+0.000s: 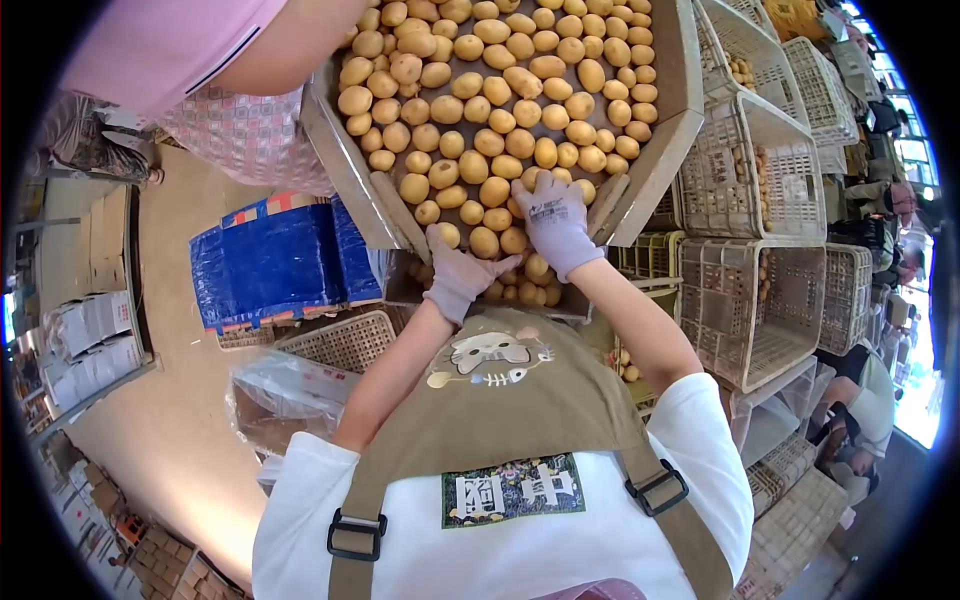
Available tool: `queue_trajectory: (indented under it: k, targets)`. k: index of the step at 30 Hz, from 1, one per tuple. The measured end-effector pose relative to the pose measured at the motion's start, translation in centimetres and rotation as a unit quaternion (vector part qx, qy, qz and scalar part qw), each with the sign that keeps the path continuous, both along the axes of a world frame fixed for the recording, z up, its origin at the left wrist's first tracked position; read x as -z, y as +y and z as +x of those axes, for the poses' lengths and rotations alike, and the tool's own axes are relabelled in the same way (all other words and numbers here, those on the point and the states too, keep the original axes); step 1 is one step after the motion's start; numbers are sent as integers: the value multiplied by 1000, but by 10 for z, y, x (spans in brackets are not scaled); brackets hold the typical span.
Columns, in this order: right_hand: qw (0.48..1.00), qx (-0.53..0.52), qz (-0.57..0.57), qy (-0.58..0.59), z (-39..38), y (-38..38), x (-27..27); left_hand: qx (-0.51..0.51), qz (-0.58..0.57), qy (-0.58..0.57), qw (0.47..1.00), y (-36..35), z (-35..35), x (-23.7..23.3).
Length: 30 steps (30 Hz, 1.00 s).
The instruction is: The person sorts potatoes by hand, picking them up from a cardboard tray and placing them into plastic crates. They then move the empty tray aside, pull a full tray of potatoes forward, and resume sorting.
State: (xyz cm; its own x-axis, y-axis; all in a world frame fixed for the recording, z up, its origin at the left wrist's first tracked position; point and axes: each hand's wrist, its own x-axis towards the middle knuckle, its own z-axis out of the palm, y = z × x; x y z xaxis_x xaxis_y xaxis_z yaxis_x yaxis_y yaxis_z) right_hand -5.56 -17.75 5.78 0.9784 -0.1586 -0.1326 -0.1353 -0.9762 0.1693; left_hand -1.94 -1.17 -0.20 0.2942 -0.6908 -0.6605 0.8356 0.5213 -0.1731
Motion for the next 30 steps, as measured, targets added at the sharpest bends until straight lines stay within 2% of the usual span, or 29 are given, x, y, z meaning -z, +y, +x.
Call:
queue_trajectory:
  k: [1, 4, 7, 8, 9, 10, 11, 15, 18, 23, 24, 26, 28, 29, 30]
  targets:
    - [998, -21, -36, -37, -5, 1, 7, 2, -20, -4, 1000, 1, 0, 5]
    - [999, -18, 10, -38, -7, -1, 14, 7, -58, -57, 997, 2, -3, 11]
    - [952, 40, 259, -157, -12, -14, -5, 15, -69, -93, 993, 4, 0, 10]
    - [875, 127, 433, -174, -16, -13, -16, 20, -70, -97, 993, 6, 0, 9]
    - [767, 174, 585, -199, -22, -13, -19, 14, -55, -94, 994, 6, 1, 4]
    - [631, 217, 713, -217, -28, -14, -23, 10, -42, -90, 995, 5, 1, -3]
    - [574, 226, 759, -207, -35, -17, -29, 9, -29, -86, 996, 3, -1, -8]
    - [534, 199, 776, -270, -48, -16, -28, 2, -48, -5, 999, 4, 0, 5]
    - [504, 229, 785, -279, -55, -15, -34, 7, -33, -37, 999, 6, -2, 10]
    - [536, 258, 744, -304, -79, -28, -60, 12, -22, -15, 1000, 6, -1, 14]
    - [603, 243, 687, -324, -83, -33, -56, 11, -27, -12, 999, 5, -1, 15]
    - [600, 213, 691, -342, -93, -40, -53, 7, -38, -5, 999, 4, -4, 15]
    - [624, 267, 622, -390, -115, -57, -69, 13, -46, -4, 999, 2, -4, 13]
    - [776, 304, 369, -411, -126, -78, -85, 10, -48, -4, 999, 3, -4, 13]
    - [546, 267, 548, -575, -150, -110, -78, 10, -57, -26, 998, 4, -5, 14]
